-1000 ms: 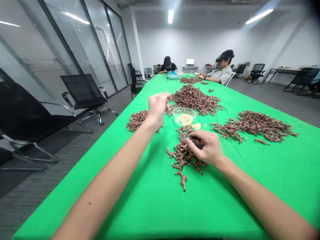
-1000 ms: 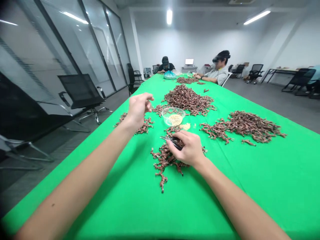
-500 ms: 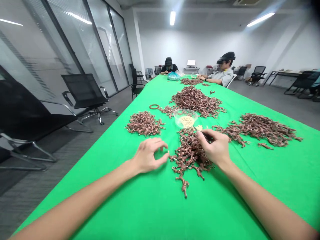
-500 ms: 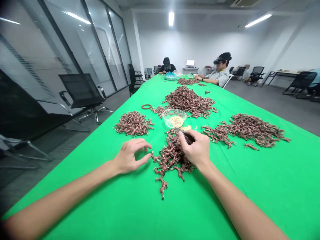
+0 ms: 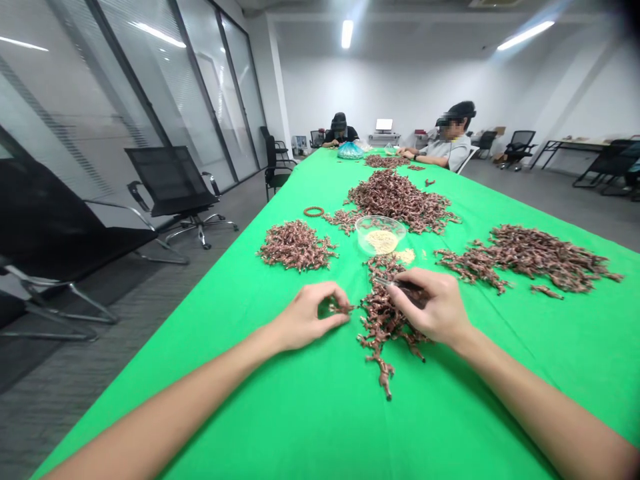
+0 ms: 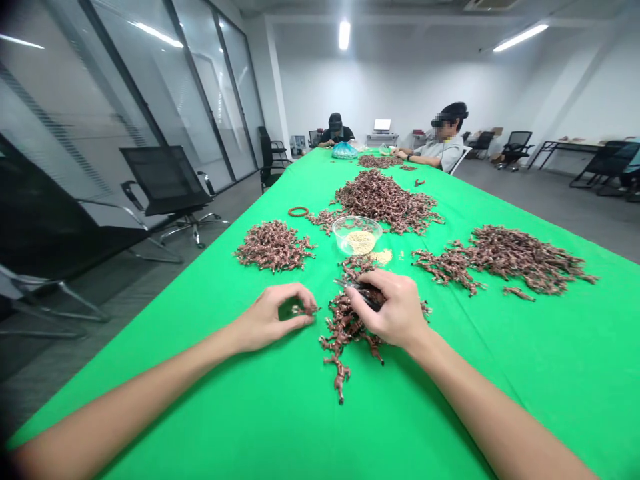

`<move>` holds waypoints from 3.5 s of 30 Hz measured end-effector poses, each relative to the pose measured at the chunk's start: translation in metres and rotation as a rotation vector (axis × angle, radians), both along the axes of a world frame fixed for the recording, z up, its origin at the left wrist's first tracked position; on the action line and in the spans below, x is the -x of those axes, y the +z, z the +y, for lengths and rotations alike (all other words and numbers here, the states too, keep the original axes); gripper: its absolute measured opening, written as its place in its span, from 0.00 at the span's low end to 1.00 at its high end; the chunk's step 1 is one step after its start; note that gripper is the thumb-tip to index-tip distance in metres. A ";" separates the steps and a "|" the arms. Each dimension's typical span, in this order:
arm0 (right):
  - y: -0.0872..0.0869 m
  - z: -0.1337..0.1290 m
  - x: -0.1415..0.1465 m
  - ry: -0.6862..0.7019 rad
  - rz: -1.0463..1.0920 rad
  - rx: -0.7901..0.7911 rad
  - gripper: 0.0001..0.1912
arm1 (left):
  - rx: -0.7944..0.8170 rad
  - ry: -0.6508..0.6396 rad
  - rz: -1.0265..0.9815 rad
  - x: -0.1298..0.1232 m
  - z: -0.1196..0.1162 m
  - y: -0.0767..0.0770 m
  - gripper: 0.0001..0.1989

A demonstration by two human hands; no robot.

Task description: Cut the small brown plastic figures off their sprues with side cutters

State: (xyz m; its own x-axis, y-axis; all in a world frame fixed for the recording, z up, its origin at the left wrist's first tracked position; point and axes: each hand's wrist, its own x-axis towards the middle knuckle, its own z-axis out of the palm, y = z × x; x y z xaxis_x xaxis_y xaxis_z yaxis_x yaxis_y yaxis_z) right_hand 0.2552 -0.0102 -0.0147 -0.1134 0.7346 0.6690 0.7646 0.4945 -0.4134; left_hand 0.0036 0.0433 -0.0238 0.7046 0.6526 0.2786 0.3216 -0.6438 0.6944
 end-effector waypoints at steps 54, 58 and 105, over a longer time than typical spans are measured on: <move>-0.017 -0.024 0.031 0.195 -0.377 -0.254 0.14 | 0.662 0.189 -0.177 -0.008 -0.038 -0.003 0.17; -0.019 -0.025 0.032 0.209 -0.380 -0.241 0.15 | 0.687 0.204 -0.159 -0.008 -0.038 -0.004 0.17; -0.006 -0.045 0.055 0.136 0.296 0.500 0.19 | 0.288 0.318 -0.439 -0.005 -0.050 0.017 0.17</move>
